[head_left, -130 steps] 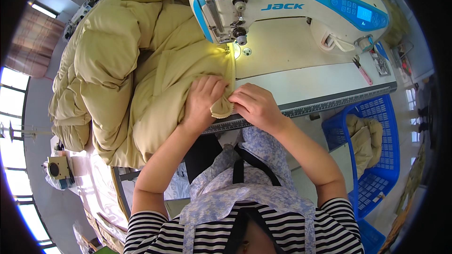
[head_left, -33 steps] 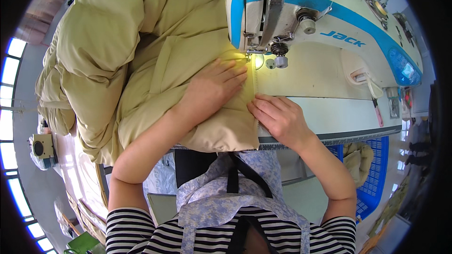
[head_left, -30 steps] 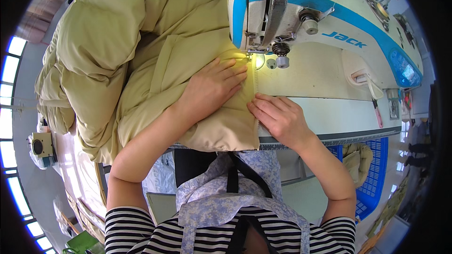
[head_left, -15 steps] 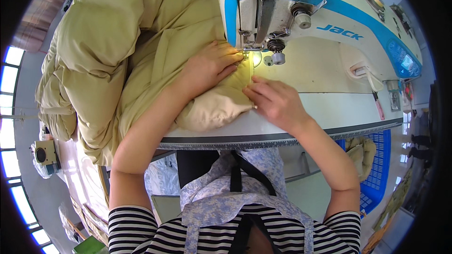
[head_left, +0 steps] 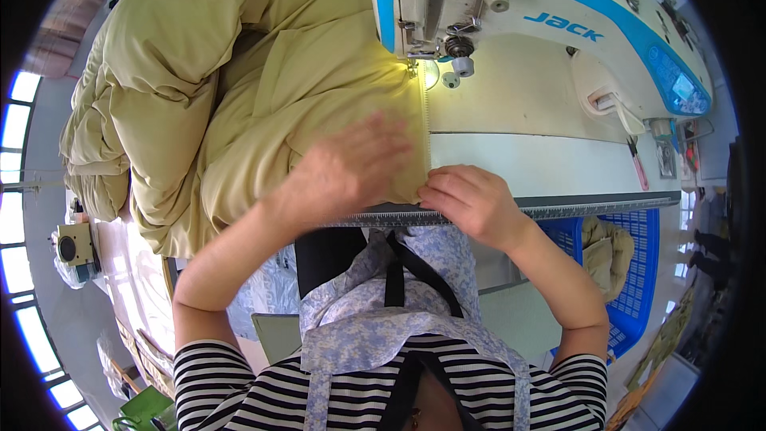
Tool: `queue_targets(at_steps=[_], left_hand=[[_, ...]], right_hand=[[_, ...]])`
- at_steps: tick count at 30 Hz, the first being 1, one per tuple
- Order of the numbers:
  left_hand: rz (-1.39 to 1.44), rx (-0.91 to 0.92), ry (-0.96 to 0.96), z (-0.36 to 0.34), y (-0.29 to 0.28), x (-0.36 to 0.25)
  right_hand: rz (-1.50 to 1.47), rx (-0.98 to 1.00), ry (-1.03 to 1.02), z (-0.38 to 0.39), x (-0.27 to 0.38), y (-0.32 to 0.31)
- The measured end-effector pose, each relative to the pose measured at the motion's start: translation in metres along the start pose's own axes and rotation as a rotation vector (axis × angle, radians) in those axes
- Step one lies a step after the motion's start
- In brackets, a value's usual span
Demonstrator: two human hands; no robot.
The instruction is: The person sews a beige puffer jacket using a sewing machine. They repeatedly align the zipper and fabric edges, guide the jacket under the needle, and stitch along the seam. The person frequently repositions the bulky jacket to continue sewing different sections.
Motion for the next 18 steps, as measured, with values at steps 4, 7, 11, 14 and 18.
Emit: queue_targets(at_steps=[4,7,11,14,18], left_hand=[[0.209,-0.157,-0.229,0.008,0.010,-0.021],[0.370,-0.289,-0.440,0.015,0.012,0.001],[1.030,-0.238,-0.975,0.027,0.019,0.040],[1.029,-0.253,-0.986,0.019,0.003,0.035],[0.017,-0.397,-0.255,-0.009,-0.024,-0.015]], right_hand=[[-0.217,-0.170,0.261,0.000,-0.018,-0.008],[-0.338,-0.356,0.549,0.013,-0.031,-0.010],[-0.526,-0.376,0.702,0.014,-0.020,0.024],[-0.473,-0.433,0.618,-0.015,-0.003,0.057],[-0.801,-0.346,0.586,-0.056,0.003,0.106]])
Point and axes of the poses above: each hand's wrist, its own z-axis away from the middle knuckle, its own y-axis out of the palm, x = y × z, the point moved 6 cm from there along -z, towards the middle knuckle, and after that the axes turned 13 degrees about -y, right-handed, at the moved point
